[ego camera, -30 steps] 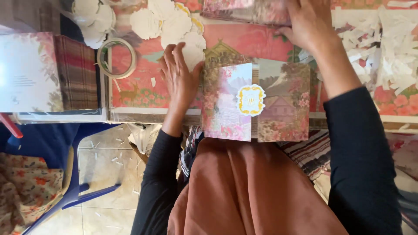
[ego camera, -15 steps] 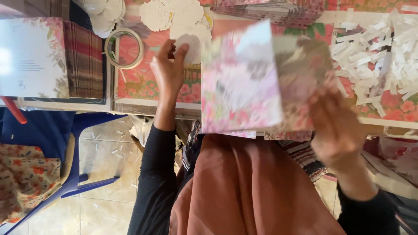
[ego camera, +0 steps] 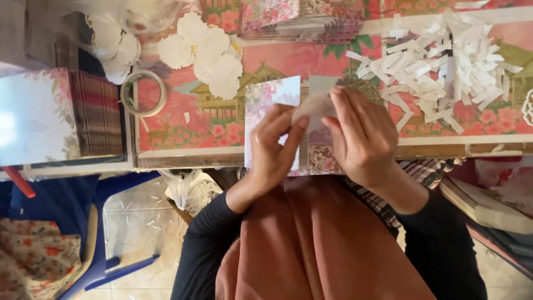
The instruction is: Applying decorative labels to the center of printed cards
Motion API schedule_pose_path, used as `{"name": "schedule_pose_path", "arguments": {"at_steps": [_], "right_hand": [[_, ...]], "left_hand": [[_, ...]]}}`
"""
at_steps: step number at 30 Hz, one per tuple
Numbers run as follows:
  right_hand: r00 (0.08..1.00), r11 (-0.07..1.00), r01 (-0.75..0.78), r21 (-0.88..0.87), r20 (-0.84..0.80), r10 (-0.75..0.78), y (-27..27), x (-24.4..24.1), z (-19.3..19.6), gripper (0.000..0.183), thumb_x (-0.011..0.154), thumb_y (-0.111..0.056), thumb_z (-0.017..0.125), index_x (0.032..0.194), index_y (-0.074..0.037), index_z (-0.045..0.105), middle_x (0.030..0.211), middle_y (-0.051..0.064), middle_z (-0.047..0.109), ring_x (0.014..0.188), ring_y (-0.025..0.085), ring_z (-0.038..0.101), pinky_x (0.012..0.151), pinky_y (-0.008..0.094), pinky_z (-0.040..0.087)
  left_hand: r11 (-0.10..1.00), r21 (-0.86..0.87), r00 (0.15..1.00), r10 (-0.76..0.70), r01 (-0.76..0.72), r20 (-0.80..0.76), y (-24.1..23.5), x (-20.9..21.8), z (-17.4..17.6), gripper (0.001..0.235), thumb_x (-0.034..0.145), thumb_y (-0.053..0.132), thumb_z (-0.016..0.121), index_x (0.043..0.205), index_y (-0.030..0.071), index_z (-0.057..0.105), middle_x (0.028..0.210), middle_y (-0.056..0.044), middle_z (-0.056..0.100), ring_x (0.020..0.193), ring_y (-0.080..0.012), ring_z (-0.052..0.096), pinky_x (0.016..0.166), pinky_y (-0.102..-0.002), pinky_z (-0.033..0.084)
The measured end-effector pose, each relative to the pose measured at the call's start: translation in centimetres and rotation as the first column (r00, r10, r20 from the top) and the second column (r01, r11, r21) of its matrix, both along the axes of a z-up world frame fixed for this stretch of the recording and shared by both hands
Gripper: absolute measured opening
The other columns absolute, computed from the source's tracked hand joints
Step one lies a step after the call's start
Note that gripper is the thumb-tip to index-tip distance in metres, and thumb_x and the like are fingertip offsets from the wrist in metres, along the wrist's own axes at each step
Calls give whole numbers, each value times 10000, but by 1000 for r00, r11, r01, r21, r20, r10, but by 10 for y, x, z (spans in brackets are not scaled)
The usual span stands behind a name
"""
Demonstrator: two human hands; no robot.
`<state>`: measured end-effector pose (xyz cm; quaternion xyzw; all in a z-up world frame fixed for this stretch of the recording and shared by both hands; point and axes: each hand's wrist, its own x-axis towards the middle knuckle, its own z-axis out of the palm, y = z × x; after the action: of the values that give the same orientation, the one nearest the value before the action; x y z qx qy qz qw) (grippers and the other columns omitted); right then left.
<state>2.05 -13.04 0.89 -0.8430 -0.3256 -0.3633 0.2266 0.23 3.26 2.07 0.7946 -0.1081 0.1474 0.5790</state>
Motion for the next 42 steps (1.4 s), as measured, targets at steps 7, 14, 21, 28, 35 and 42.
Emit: {"name": "schedule_pose_path", "arguments": {"at_steps": [7,14,21,28,35,42], "right_hand": [[974,979,196,-63,125,-187,16,2,14,194,972,-97,551,983,40,688,899,147,668,743,241,680,614,287,513],[959,961,255,-102,153,-238,10,2,-3,202,962,-131,543,904,-11,695,807,101,660,668,200,664,584,266,513],[920,917,385,-105,-38,-391,-51,30,-19,114,970,53,561,1007,43,667,769,117,627,654,222,624,653,280,526],[984,983,167,82,-83,-160,8,-9,-17,341,873,-306,636,1008,2,583,966,134,534,889,281,550,823,395,466],[847,743,155,651,-475,239,-24,-9,-52,239,904,-52,688,982,127,548,757,182,525,602,263,628,474,315,505],[625,485,243,840,-518,584,-1,7,-54,164,898,-27,606,976,105,547,713,166,552,558,178,605,470,281,535]], "left_hand": [[997,68,973,20,-37,230,-24,-8,-19,99,874,61,614,781,44,642,856,-94,589,676,-280,591,579,-296,499],[1000,10,968,2,-4,252,-34,-4,-26,116,876,39,600,765,10,618,811,-127,568,655,-313,574,557,-319,481],[995,-97,977,28,-7,211,-16,6,-29,140,925,32,536,858,-38,638,786,-119,546,611,-173,492,514,-286,442],[994,-104,974,39,-15,225,-21,3,-13,131,906,102,579,816,19,626,834,-112,574,669,-299,544,608,-306,459],[999,-34,989,-5,10,146,7,4,-9,213,949,226,548,1131,180,648,1080,-80,571,1014,-266,557,913,-400,454],[964,238,990,92,-116,107,42,16,-59,94,925,187,563,897,164,650,1024,-59,497,931,-280,491,811,-393,382]]}}
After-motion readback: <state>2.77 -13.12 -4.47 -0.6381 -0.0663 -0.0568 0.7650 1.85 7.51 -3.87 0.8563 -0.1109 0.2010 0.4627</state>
